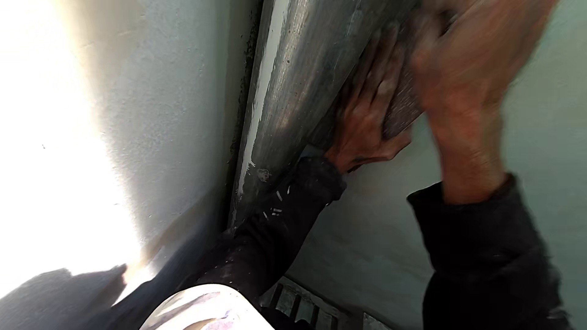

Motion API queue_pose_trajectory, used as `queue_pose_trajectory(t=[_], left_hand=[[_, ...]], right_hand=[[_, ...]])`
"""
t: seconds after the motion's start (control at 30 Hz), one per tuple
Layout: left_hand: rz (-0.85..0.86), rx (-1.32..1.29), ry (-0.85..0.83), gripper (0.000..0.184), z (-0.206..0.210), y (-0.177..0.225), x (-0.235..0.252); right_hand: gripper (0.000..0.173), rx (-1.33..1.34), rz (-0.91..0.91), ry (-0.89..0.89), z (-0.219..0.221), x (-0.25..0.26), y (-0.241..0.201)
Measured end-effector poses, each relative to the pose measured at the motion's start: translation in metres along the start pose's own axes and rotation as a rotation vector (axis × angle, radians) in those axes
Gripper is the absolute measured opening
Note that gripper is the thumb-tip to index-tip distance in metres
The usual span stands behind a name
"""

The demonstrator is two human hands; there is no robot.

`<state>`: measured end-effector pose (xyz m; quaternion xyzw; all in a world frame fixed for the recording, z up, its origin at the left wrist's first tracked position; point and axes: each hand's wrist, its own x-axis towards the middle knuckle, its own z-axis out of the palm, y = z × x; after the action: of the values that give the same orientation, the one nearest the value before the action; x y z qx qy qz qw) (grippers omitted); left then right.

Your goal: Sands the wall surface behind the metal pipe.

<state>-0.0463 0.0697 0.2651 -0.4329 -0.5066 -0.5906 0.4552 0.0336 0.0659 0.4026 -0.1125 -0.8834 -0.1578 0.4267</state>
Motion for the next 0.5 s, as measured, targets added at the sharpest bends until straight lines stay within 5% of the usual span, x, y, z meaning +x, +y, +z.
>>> queue_pose_trajectory(t=[0.13,0.2,0.27,0.37,0.5], left_hand=[[-0.127,0.030,-0.023,0.107,-0.016,-0.016,-0.136],[-0.109,0.049,0.043,0.110,-0.004,-0.010,-0.111],[-0.027,0.054,0.107,0.107,0.007,0.001,-0.034],[0.051,0.007,0.021,0.105,0.004,0.004,0.022],[-0.131,0.029,-0.129,0.102,-0.021,-0.024,-0.135]], right_hand=[[0.016,0.125,-0.185,-0.157,0.061,-0.104,-0.008],[0.020,0.101,-0.217,-0.160,0.051,-0.080,0.002],[0.031,0.042,-0.168,-0.091,0.016,-0.024,0.013],[0.033,0.041,-0.040,-0.003,-0.010,0.014,0.013],[0.018,0.160,-0.087,-0.122,0.066,-0.101,-0.015]])
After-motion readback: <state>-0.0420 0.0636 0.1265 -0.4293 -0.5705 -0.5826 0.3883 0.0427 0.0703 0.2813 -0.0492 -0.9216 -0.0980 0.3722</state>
